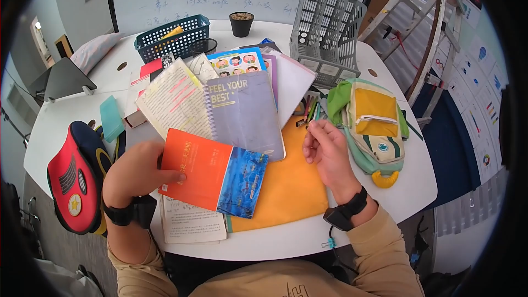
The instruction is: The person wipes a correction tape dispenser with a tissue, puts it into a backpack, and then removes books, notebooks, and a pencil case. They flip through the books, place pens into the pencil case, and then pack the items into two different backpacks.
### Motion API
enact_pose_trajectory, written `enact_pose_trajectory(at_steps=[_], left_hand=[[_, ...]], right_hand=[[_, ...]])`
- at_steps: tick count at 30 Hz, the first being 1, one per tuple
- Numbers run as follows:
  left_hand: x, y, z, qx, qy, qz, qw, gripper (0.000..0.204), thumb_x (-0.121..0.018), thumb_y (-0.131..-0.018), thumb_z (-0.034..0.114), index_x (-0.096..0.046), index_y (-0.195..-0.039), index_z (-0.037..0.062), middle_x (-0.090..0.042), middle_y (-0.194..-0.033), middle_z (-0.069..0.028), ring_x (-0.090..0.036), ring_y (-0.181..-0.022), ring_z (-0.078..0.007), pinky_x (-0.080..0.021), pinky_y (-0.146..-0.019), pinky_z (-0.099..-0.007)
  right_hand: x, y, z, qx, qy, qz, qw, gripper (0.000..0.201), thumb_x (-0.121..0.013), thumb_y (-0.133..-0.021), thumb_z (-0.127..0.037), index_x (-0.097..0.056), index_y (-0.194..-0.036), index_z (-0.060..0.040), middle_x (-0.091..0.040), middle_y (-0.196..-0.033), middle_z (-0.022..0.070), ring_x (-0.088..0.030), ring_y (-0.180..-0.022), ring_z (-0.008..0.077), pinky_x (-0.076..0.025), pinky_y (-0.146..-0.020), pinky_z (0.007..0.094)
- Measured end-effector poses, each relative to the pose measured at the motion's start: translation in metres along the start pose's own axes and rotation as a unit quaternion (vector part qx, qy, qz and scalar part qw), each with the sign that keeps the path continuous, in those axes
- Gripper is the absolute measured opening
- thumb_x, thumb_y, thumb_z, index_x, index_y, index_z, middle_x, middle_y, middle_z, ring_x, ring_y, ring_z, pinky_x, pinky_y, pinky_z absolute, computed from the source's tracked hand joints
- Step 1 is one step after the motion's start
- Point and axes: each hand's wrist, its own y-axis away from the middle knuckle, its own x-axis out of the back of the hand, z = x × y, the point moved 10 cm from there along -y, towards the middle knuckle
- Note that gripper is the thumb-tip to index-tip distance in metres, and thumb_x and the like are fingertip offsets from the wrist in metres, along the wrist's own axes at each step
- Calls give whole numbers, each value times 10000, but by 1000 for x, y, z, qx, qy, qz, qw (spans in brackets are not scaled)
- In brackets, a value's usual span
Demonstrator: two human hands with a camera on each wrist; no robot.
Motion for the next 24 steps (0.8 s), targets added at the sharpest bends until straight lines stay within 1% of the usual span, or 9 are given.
enact_pose_trajectory(at_steps=[1, 5, 7, 10, 14, 17, 18, 21, 24], left_hand=[[-3, 1, 4, -9, 16, -45, 999, 454, -941, -945, 201, -742, -1267, -52, -828, -1086, -97, -779, -932, -177, -622, -818, -341], [12, 13, 26, -72, 225, 28, 971, 301, -798, -1095, 172, -743, -1322, -18, -797, -1087, -26, -720, -930, -95, -593, -826, -295], [14, -2, 21, -164, 342, 67, 923, 274, -753, -1142, 166, -739, -1346, -16, -781, -1092, 4, -691, -928, -69, -588, -853, -276], [16, -11, 32, -212, 392, 123, 887, 219, -736, -1170, 171, -761, -1292, -8, -806, -1129, 1, -713, -996, -41, -570, -913, -238], [-6, -29, 43, -197, 494, 127, 837, 269, -731, -1178, 209, -755, -1314, -21, -820, -1161, -32, -738, -1009, -43, -594, -902, -229], [-26, -42, 43, -180, 533, 128, 817, 282, -729, -1181, 227, -762, -1319, -16, -826, -1143, -31, -754, -1004, -55, -607, -900, -232], [-31, -44, 42, -172, 531, 117, 822, 314, -702, -1197, 241, -725, -1387, -8, -819, -1186, -39, -763, -1023, -67, -614, -919, -246], [-38, -47, 45, -195, 640, 71, 740, 365, -654, -1193, 163, -629, -1492, -45, -761, -1397, -118, -761, -1215, -155, -637, -1032, -336], [-24, -31, 66, -296, 510, 157, 792, 396, -671, -1142, 71, -605, -1523, -16, -716, -1397, -102, -721, -1265, -182, -617, -1061, -353]], right_hand=[[-1, 1, -1, 1, 0, -1, 1000, 233, -740, -1171, -301, -692, -1094, -87, -700, -860, 15, -661, -707, 119, -490, -599, 272], [-3, 1, -3, 16, -1, -33, 999, 217, -723, -1179, -287, -694, -1126, -79, -717, -900, 24, -687, -767, 120, -509, -599, 281], [-9, 4, -8, 48, 12, -61, 997, 228, -720, -1181, -298, -697, -1187, -72, -740, -975, 33, -711, -851, 122, -555, -672, 285], [-29, 14, -23, 136, 12, -113, 984, 314, -732, -1177, -323, -692, -1327, -50, -764, -1104, 42, -738, -994, 127, -604, -835, 297], [-58, 34, -36, 202, 97, -186, 957, 503, -772, -1157, -359, -654, -1502, -12, -779, -1244, 49, -752, -1109, 132, -594, -1032, 312], [-53, 38, -15, 67, 99, -184, 976, 552, -779, -1157, -345, -627, -1553, 9, -795, -1237, 53, -753, -1129, 122, -585, -1055, 309], [-47, 31, -8, 57, 115, -170, 977, 492, -755, -1172, -340, -647, -1498, 12, -811, -1190, 63, -781, -1054, 125, -629, -944, 318], [-31, 25, -3, -7, 88, -144, 986, 426, -709, -1195, -344, -665, -1442, 1, -812, -1120, 63, -800, -949, 134, -647, -774, 325], [-24, 18, -5, 6, -26, -92, 995, 375, -666, -1214, -349, -673, -1415, -32, -808, -1098, 61, -804, -875, 148, -624, -649, 322]])
